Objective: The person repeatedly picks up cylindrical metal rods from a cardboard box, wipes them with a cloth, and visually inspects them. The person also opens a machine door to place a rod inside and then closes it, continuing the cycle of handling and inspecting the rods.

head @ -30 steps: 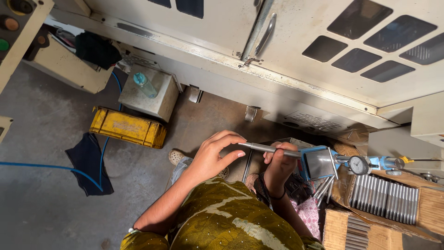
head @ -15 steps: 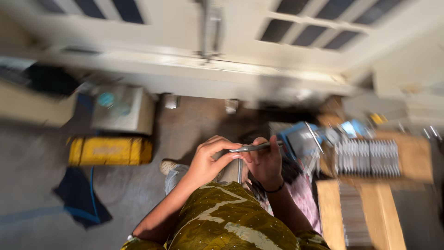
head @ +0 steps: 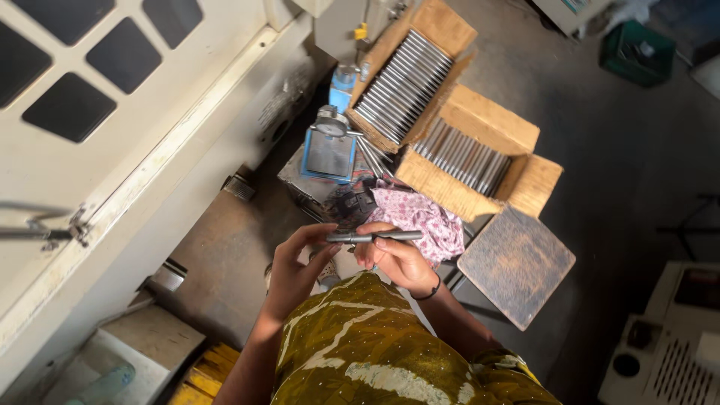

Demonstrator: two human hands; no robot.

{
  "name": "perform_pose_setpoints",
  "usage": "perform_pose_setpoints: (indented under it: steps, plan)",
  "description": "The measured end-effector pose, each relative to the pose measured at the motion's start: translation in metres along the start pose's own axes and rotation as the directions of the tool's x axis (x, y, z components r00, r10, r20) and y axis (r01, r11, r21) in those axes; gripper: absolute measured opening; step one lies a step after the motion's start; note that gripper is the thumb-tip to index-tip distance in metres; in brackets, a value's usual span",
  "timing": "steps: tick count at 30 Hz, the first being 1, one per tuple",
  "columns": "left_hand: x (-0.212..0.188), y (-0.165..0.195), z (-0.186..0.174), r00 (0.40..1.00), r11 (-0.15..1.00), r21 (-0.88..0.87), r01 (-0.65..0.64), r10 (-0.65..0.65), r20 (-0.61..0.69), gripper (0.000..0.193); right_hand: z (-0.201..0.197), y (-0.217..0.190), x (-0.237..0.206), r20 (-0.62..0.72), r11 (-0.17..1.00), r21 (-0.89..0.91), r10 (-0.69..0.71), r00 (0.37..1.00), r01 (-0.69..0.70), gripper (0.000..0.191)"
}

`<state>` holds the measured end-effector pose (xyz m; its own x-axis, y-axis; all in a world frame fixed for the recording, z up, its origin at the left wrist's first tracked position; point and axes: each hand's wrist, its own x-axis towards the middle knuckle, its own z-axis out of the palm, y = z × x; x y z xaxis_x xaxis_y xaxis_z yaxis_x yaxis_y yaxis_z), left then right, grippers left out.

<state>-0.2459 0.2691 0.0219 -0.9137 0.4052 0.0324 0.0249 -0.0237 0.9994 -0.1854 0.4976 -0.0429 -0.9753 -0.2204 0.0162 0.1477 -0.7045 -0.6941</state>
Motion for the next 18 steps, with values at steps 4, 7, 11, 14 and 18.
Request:
perform_pose_setpoints:
  steps: [4,7,11,14,18]
  plan:
    - [0.019,-0.021,0.000,0.982,0.935,-0.340,0.100,-0.037,0.186,0.024,0.018,0.004,-0.004,-0.066,0.989,0.082,-0.117,0.991,0.123,0.038]
    - [0.026,-0.030,-0.008,0.977,0.900,-0.428,0.083,0.011,0.214,0.020,0.037,0.018,0.003,-0.084,0.970,0.152,-0.176,0.981,0.188,0.039]
    - [0.021,-0.033,-0.035,0.987,0.926,-0.377,0.021,0.042,0.158,0.018,0.051,0.038,0.018,-0.156,0.985,0.078,-0.140,0.978,0.154,0.042]
    - [0.013,-0.025,-0.062,0.991,0.962,-0.267,-0.046,0.078,0.111,0.015,0.057,0.058,0.033,-0.172,0.992,0.022,-0.117,0.978,0.122,0.049]
    - [0.001,-0.005,-0.100,0.989,0.991,-0.085,-0.108,0.116,0.092,0.016,0.063,0.093,0.053,-0.172,0.986,0.131,-0.075,0.982,0.099,0.044]
